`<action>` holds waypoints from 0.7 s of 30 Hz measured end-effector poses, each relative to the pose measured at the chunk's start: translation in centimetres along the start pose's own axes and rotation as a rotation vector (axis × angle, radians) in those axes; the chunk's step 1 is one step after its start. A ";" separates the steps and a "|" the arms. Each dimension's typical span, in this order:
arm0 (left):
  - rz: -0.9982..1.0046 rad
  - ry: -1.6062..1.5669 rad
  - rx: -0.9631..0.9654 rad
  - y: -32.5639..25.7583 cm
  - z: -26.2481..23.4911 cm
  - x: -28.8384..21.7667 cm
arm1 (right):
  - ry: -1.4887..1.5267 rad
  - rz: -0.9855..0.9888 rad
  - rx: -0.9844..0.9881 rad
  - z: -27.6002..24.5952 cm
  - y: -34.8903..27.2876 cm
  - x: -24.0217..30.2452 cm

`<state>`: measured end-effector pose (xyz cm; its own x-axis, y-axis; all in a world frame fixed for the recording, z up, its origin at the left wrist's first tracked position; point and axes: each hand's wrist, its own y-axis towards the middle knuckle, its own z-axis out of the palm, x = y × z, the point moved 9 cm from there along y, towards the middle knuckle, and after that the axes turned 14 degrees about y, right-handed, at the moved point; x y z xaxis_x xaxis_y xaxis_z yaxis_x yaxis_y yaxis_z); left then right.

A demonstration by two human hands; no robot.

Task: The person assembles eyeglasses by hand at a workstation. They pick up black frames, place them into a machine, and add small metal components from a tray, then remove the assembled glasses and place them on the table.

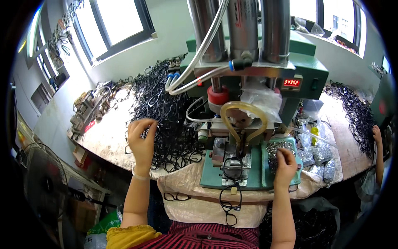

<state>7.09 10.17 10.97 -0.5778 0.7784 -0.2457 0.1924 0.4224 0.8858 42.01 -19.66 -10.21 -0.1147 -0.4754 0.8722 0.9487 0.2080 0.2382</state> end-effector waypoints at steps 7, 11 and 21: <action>0.473 0.480 0.277 -2.1 11.3 -3.5 | -0.256 -0.050 0.143 3.3 -0.7 2.9; 0.773 0.682 0.310 -5.1 16.9 1.5 | -0.614 -0.287 0.154 -0.2 -3.6 5.5; -0.164 -0.415 0.249 -3.6 5.9 1.2 | -0.481 -0.208 0.273 3.4 -6.1 10.4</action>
<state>10.43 12.30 5.15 -0.2622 0.7901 -0.5540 0.3382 0.6130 0.7141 34.02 -22.95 -1.12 -0.4716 -0.1021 0.8759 0.7890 0.3946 0.4708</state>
